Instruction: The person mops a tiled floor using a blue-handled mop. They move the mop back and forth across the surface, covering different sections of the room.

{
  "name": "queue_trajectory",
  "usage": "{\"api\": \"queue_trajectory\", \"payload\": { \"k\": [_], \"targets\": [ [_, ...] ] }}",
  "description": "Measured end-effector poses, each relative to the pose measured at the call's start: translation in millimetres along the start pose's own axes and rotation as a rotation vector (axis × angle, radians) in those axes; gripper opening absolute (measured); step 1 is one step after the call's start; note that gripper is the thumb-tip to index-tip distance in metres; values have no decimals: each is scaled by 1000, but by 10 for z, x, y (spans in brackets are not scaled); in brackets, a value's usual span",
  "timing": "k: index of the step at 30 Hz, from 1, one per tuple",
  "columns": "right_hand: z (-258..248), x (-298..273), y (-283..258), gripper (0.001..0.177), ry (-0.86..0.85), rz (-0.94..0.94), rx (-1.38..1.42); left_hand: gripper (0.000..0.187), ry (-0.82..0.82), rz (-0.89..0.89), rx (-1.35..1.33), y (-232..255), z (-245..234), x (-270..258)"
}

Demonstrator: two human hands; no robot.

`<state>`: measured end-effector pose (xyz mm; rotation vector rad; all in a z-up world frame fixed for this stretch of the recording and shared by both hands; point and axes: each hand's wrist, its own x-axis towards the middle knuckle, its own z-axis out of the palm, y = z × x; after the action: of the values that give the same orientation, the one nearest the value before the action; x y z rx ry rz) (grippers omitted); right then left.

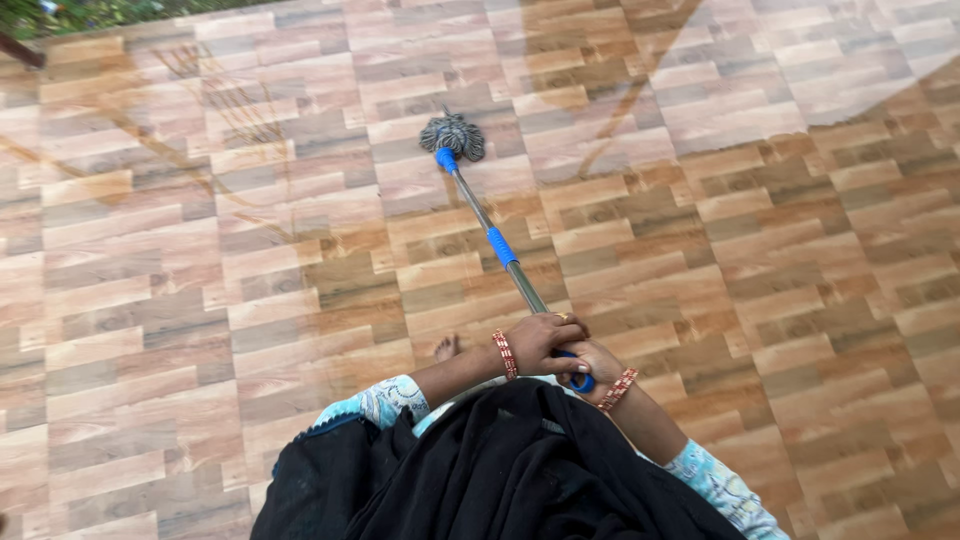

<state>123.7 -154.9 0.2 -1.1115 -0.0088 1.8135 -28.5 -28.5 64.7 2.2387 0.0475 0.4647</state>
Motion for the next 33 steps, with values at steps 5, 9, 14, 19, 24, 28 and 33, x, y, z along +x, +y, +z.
{"api": "queue_trajectory", "payload": {
  "k": [5, 9, 14, 19, 24, 28, 33],
  "targets": [
    [52, 1333, -149, 11, -39, 23, -11, 60, 44, -230, 39, -872, -332, -249],
    [337, 2322, -309, 5, -34, -45, 28, 62, -15, -394, 258, -1713, -555, -389],
    [646, 2740, -347, 23, 122, -177, -201, 63, -152, -496, 454, -2285, -594, -581],
    [541, 2521, -262, 24, 217, -115, -331, 61, 37, -302, 381, -1858, -524, -654],
    [192, 1779, -259, 28, 202, -107, -373, 78, -82, -341, 293, -803, -504, -381],
    [-46, 809, -277, 33, 147, -140, -435, 66, 59, -64, 204, -181, -218, -176],
    [-193, -426, -254, 38, 132, -25, -510, 56, 29, 83, 113, 334, 195, -32]
  ]
}}
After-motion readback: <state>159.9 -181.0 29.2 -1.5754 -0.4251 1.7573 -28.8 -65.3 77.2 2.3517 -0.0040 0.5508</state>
